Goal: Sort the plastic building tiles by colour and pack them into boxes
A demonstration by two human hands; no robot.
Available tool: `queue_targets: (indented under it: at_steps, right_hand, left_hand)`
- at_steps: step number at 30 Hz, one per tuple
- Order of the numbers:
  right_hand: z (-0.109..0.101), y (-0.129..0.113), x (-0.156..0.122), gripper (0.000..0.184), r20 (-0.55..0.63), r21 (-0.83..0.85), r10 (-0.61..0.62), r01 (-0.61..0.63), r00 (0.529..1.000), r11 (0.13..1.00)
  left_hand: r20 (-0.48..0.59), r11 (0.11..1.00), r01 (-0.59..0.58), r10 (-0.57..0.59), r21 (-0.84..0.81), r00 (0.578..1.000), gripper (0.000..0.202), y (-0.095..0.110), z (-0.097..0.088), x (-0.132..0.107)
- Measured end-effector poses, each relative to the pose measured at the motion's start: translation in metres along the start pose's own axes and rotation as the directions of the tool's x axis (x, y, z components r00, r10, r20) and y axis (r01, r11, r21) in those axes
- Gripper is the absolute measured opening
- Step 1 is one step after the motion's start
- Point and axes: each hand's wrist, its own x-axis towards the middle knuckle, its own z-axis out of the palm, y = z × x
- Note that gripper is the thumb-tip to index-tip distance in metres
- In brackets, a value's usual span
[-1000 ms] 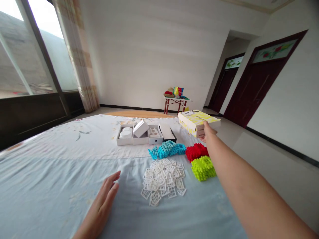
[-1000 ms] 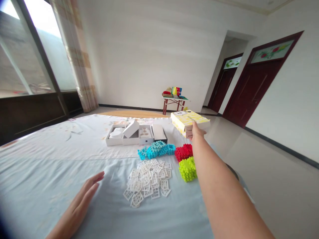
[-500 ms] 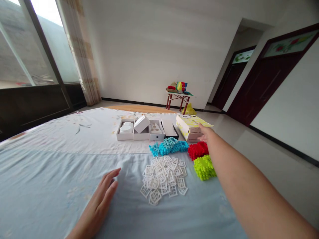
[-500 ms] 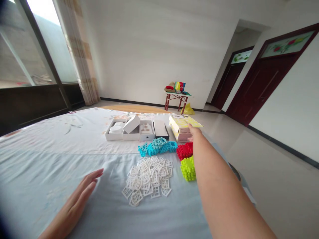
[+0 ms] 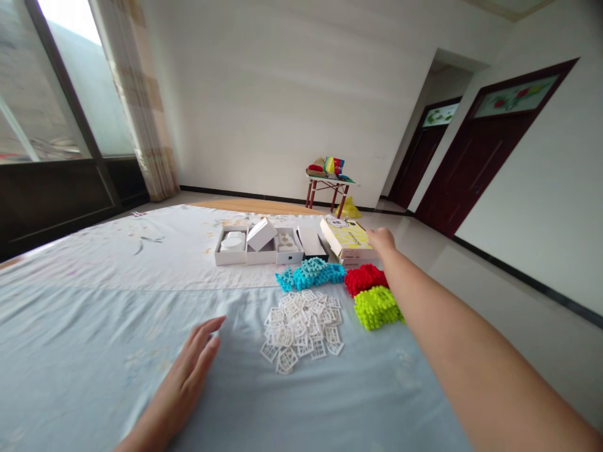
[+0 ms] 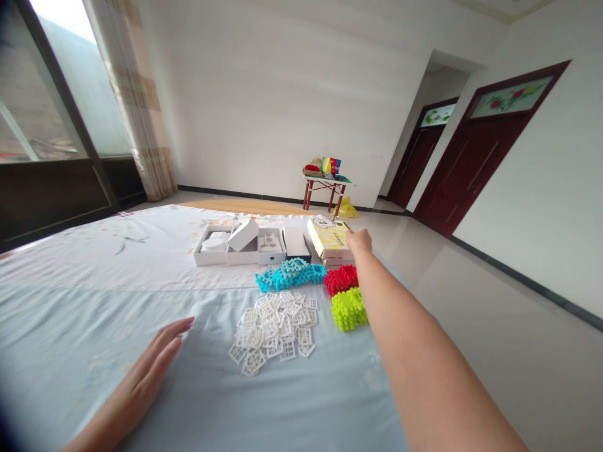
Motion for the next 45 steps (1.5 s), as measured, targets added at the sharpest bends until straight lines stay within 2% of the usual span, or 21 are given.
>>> queue_targets:
  at_steps: [3,4,6,7,8,10,11,13,16,19,22,25,30,32,33,36,39,42,45]
  right_hand:
    - [0.015,0.002,-0.043,0.024,0.087,-0.022,-0.127,0.129,0.988,0.991]
    - [0.019,0.007,-0.061,0.022,0.197,-0.038,-0.248,0.26,0.949,0.965]
    - [0.025,0.023,-0.1,0.021,0.411,-0.026,-0.431,0.483,0.803,0.875]
    - [0.026,0.033,-0.12,0.021,0.483,-0.026,-0.492,0.574,0.724,0.819]
    - [0.026,0.044,-0.137,0.021,0.517,-0.031,-0.535,0.639,0.669,0.769]
    - [0.025,0.069,-0.165,0.023,0.536,-0.053,-0.58,0.71,0.613,0.702]
    - [0.025,0.08,-0.174,0.023,0.524,-0.076,-0.603,0.738,0.601,0.67]
    - [0.025,0.101,-0.184,0.025,0.472,-0.138,-0.633,0.761,0.613,0.634]
    - [0.031,0.121,-0.186,0.031,0.382,-0.271,-0.645,0.748,0.662,0.607]
    - [0.042,0.129,-0.187,0.039,0.318,-0.385,-0.622,0.698,0.715,0.604]
    - [0.051,0.129,-0.193,0.042,0.328,-0.432,-0.583,0.667,0.743,0.607]
    - [0.057,0.129,-0.206,0.039,0.396,-0.415,-0.587,0.708,0.706,0.572]
    - [0.059,0.121,-0.233,0.039,0.541,-0.268,-0.628,0.823,0.559,0.501]
    - [0.057,0.113,-0.238,0.034,0.562,-0.22,-0.629,0.83,0.538,0.513]
    - [0.056,0.107,-0.237,0.032,0.551,-0.213,-0.634,0.826,0.542,0.522]
    - [0.056,0.084,-0.219,0.029,0.454,-0.279,-0.656,0.795,0.604,0.539]
    - [0.067,0.055,-0.186,0.026,0.376,-0.422,-0.64,0.739,0.67,0.525]
    - [0.09,0.027,-0.157,0.025,0.4,-0.563,-0.549,0.67,0.734,0.485]
    - [0.118,0.011,-0.137,0.022,0.443,-0.627,-0.435,0.618,0.784,0.475]
  left_hand:
    - [0.029,1.0,0.005,-0.005,0.015,1.0,0.042,0.005,0.001,-0.001]
    - [0.036,1.0,0.009,-0.01,0.024,0.999,0.042,0.006,0.001,-0.001]
    - [0.047,0.999,0.01,-0.012,0.042,0.999,0.042,0.009,0.003,-0.001]
    - [0.051,0.999,0.005,-0.007,0.051,0.999,0.042,0.01,0.004,0.0]
    - [0.052,0.998,-0.003,0.0,0.058,0.999,0.042,0.01,0.004,0.001]
    - [0.05,0.998,-0.02,0.017,0.064,0.999,0.041,0.009,0.006,0.003]
    - [0.045,0.998,-0.025,0.022,0.062,0.999,0.041,0.009,0.007,0.005]
    - [0.031,0.998,-0.026,0.025,0.051,0.999,0.041,0.007,0.009,0.006]
    - [0.006,1.0,-0.021,0.021,0.022,1.0,0.043,0.005,0.011,0.007]
    - [-0.018,1.0,-0.016,0.016,-0.001,1.0,0.044,0.005,0.014,0.007]
    - [-0.034,1.0,-0.001,0.001,-0.016,0.999,0.045,0.007,0.016,0.007]
    - [-0.048,1.0,0.01,-0.011,-0.029,0.999,0.045,0.009,0.016,0.007]
    - [-0.077,0.998,-0.008,0.003,-0.065,0.997,0.044,0.01,0.015,0.006]
    - [-0.08,0.997,-0.011,0.005,-0.077,0.997,0.045,0.009,0.015,0.006]
    - [-0.079,0.997,-0.009,0.003,-0.079,0.997,0.045,0.009,0.015,0.006]
    - [-0.071,0.997,-0.001,-0.004,-0.078,0.997,0.045,0.009,0.015,0.006]
    - [-0.068,0.998,0.006,-0.011,-0.069,0.998,0.043,0.009,0.015,0.006]
    - [-0.066,0.998,0.018,-0.022,-0.056,0.998,0.042,0.01,0.015,0.006]
    - [-0.067,0.999,0.025,-0.028,-0.046,0.997,0.041,0.011,0.014,0.006]
